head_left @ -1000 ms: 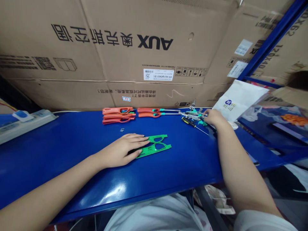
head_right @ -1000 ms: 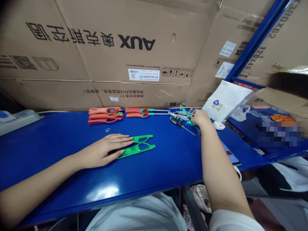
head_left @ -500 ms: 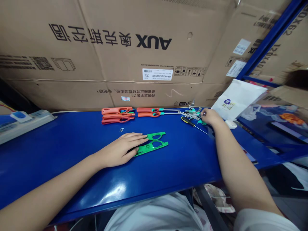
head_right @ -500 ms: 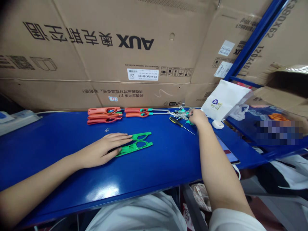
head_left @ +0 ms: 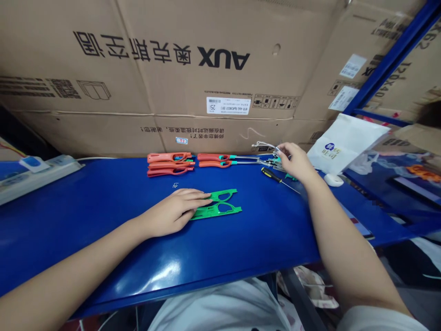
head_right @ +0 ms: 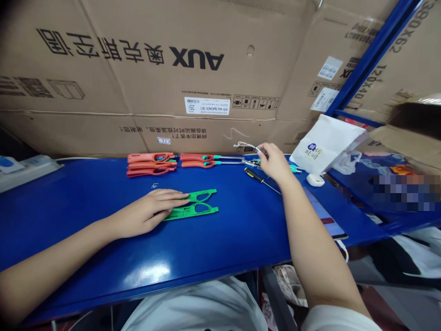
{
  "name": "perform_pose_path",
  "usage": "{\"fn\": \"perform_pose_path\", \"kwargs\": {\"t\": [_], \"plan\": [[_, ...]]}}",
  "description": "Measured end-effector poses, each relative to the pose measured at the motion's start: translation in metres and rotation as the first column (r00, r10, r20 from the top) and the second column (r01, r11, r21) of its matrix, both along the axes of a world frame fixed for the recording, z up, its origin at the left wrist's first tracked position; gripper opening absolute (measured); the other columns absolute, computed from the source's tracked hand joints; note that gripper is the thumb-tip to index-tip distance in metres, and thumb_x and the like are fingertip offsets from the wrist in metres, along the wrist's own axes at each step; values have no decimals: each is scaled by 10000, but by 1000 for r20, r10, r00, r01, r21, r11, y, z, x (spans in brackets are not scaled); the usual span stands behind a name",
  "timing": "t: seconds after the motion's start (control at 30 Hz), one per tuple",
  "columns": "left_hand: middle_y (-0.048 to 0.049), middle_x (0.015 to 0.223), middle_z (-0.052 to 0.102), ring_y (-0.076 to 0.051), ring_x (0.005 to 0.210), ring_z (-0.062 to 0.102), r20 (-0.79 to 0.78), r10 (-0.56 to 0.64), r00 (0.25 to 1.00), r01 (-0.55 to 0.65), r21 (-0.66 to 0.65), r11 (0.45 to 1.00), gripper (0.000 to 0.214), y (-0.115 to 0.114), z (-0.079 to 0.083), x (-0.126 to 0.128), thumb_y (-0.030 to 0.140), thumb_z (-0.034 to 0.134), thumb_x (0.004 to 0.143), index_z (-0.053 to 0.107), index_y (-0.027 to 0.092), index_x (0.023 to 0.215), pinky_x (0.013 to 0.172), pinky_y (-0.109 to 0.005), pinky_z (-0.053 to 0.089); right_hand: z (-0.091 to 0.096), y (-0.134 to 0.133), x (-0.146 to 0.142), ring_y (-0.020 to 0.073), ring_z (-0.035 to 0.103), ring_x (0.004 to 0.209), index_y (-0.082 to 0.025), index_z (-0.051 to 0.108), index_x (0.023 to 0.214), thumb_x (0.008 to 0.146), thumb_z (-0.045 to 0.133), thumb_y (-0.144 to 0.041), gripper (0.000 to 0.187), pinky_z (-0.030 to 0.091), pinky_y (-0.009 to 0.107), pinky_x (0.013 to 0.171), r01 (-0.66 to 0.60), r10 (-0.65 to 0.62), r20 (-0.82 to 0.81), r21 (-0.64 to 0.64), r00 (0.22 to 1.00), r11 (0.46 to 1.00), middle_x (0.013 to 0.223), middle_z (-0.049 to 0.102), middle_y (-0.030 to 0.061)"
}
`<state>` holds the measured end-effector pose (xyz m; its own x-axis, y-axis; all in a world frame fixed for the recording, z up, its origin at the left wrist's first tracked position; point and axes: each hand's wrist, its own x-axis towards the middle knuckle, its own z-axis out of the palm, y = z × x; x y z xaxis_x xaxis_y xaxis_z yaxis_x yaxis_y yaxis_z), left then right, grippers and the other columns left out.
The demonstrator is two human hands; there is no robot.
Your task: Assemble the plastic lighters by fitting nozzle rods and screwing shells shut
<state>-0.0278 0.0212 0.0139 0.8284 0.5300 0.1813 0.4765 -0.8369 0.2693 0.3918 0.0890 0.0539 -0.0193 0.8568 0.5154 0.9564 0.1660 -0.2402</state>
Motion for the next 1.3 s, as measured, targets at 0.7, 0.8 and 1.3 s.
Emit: {"fn": "perform_pose_path", "kwargs": {"t": [0.7, 0.8, 1.3], "plan": [[-84, 1406, 657, -258, 1283, 607, 76, -13, 997, 11, 39, 999, 533, -8, 5, 4, 83, 495, 880, 628, 194, 1384, 1113, -460, 489, -26, -34, -90, 212, 621, 872, -206, 586, 1088, 958, 563, -256, 141, 445, 313, 747, -428, 484, 30, -421, 874, 799, 1009, 660, 68], [-78, 1412, 653, -261, 1286, 603, 71, -16, 997, 14, 32, 999, 582, -8, 6, 3, 54, 484, 841, 626, 203, 1385, 1116, -468, 484, -21, -34, -87, 219, 621, 908, -202, 604, 1109, 952, 587, -261, 169, 471, 321, 785, -422, 483, 33, -437, 875, 794, 1000, 651, 67], [-76, 1206, 728, -236, 1098, 643, 81, -38, 996, 33, 67, 997, 329, -15, 10, 12, 326, 607, 983, 682, 226, 1287, 972, -385, 466, 2, -63, -123, 375, 624, 1134, -119, 618, 1209, 994, 522, -230, 260, 503, 463, 898, -143, 408, 384, -559, 829, 817, 1236, 630, 214]]}}
